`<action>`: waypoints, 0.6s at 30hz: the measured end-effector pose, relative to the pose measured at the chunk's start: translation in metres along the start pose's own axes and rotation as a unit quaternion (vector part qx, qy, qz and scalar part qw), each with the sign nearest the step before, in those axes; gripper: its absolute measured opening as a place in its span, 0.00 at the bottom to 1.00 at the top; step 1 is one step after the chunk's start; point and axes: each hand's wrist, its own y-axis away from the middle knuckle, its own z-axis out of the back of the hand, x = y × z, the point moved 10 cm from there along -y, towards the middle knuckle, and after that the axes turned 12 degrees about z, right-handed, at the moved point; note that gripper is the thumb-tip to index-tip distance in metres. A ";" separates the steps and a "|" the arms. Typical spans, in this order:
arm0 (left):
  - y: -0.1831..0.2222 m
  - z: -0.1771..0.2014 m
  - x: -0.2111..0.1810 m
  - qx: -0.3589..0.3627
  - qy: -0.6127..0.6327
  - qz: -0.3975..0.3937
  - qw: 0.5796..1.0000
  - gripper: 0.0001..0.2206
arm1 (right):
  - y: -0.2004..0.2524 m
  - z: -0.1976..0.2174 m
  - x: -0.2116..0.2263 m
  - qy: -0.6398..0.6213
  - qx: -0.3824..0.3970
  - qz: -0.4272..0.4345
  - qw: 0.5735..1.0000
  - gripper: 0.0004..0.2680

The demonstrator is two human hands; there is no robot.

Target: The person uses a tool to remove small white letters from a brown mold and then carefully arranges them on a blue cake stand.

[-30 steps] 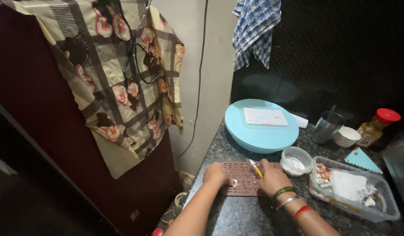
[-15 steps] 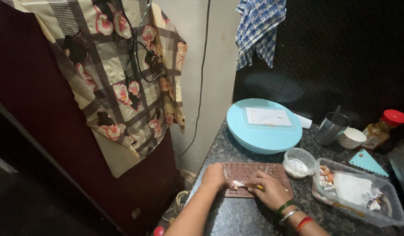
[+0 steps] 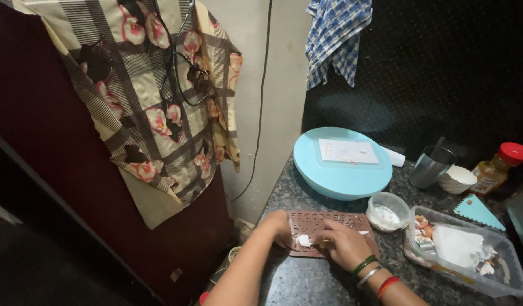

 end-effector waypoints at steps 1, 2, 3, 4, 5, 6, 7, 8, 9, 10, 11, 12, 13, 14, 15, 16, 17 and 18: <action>0.016 0.011 -0.010 -0.043 -0.089 -0.009 0.995 0.22 | -0.001 -0.001 -0.001 -0.008 -0.012 0.020 1.000 0.07; -0.002 0.003 -0.004 -0.044 -0.089 -0.009 0.995 0.22 | -0.001 -0.002 -0.001 -0.008 -0.013 0.021 1.000 0.07; -0.021 -0.013 0.004 0.010 -0.014 0.004 1.000 0.19 | 0.000 -0.001 -0.001 -0.005 -0.021 0.014 1.000 0.08; -0.039 -0.030 0.011 0.065 0.062 0.016 0.996 0.15 | 0.000 -0.001 -0.002 -0.003 -0.029 0.007 1.000 0.09; -0.030 -0.026 0.007 0.065 0.062 0.016 0.996 0.15 | -0.001 0.001 0.000 -0.003 -0.029 0.006 1.000 0.09; -0.022 -0.022 0.005 0.058 0.050 0.020 0.997 0.15 | -0.002 0.001 0.003 0.016 -0.015 0.005 1.000 0.11; -0.013 -0.017 0.003 0.051 0.038 0.025 0.998 0.15 | -0.003 0.001 0.005 0.034 -0.002 0.003 0.999 0.12; -0.011 -0.016 0.002 0.051 0.038 0.025 0.998 0.15 | -0.003 0.003 0.008 0.034 -0.001 0.003 0.999 0.12; -0.008 -0.014 0.001 0.049 0.039 0.020 0.998 0.14 | -0.005 0.004 0.013 0.052 0.010 0.015 0.998 0.12; -0.006 -0.013 -0.001 0.046 0.039 0.014 0.998 0.13 | -0.006 0.004 0.018 0.071 0.021 0.027 0.997 0.13; 0.000 -0.011 -0.003 0.046 0.039 0.015 0.998 0.13 | -0.006 0.003 0.016 0.071 0.021 0.027 0.997 0.13; 0.005 -0.007 -0.003 0.035 0.033 0.024 0.999 0.13 | -0.005 0.000 0.011 0.059 0.032 0.016 0.998 0.11; 0.010 -0.002 -0.003 0.024 0.027 0.033 0.999 0.13 | -0.005 -0.003 0.006 0.047 0.043 0.005 0.998 0.09; 0.017 0.000 -0.004 0.023 0.027 0.033 0.999 0.13 | -0.005 -0.002 0.009 0.047 0.043 0.005 0.998 0.09; 0.024 0.004 -0.007 0.018 0.021 0.026 0.999 0.14 | -0.005 0.000 0.011 0.042 0.043 0.005 0.998 0.11; 0.030 0.007 -0.010 0.013 0.015 0.019 1.000 0.14 | -0.005 0.002 0.013 0.038 0.043 0.004 0.998 0.14; 0.026 0.006 -0.009 0.013 0.015 0.019 1.000 0.14 | -0.003 0.000 0.011 0.038 0.043 0.004 0.998 0.14; 0.021 0.004 -0.008 0.016 0.018 0.022 0.999 0.14 | -0.001 0.002 0.007 0.018 0.017 -0.003 1.000 0.14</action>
